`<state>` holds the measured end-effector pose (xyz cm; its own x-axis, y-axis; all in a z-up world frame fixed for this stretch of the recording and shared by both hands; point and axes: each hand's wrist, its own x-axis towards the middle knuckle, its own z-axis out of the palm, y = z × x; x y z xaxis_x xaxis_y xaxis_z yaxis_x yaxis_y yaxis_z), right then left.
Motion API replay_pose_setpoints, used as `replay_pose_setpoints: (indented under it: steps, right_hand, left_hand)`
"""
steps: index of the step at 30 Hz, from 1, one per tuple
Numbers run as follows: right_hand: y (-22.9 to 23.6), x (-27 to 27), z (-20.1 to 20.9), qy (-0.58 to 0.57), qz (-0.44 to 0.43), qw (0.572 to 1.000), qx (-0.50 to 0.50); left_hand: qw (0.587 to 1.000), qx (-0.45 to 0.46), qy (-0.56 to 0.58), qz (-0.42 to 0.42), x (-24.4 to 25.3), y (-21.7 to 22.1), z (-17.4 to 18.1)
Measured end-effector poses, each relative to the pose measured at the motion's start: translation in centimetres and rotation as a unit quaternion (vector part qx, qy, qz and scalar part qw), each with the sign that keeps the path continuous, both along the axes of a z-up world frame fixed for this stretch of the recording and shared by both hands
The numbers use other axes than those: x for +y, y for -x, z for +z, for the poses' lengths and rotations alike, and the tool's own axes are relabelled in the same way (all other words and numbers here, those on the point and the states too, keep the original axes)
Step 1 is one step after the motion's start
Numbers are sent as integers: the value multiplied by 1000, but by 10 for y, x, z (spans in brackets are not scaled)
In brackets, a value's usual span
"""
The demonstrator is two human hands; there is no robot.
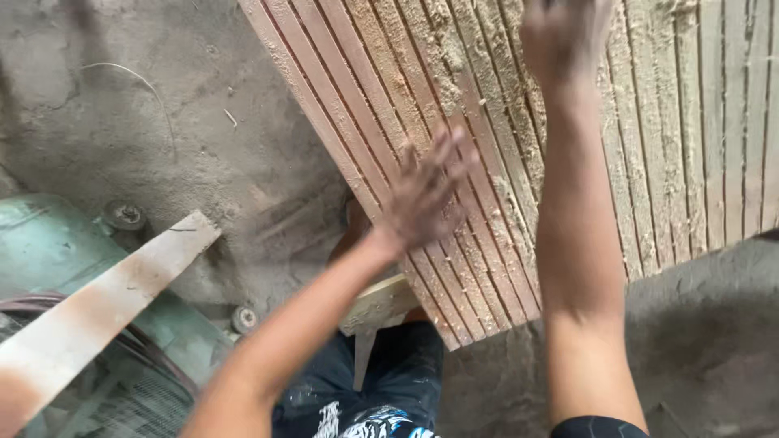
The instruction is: The person scrapes a beige paste off a slatted wooden board using a small metal tool and their hands. They repeatedly remove the paste from the grooves and surface, occasionally wiping the tool on the board.
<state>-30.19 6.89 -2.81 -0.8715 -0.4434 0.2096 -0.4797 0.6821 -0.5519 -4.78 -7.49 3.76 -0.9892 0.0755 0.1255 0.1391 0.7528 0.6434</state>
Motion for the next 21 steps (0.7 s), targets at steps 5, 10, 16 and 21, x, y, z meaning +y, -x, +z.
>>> replay_pose_setpoints:
  steps: [5, 10, 16, 21]
  right_hand:
    - [-113, 85, 55, 9, -29, 999, -20]
    - [-118, 57, 76, -17, -76, 997, -26]
    - [34, -115, -14, 31, -56, 992, 104]
    - [97, -168, 21, 65, -47, 995, 58]
  left_hand:
    - [985, -126, 107, 51, -150, 142, -4]
    - [955, -245, 149, 72, -186, 180, -25]
    - [975, -68, 199, 79, -196, 186, -14]
    - [973, -93, 202, 66, -205, 209, -26]
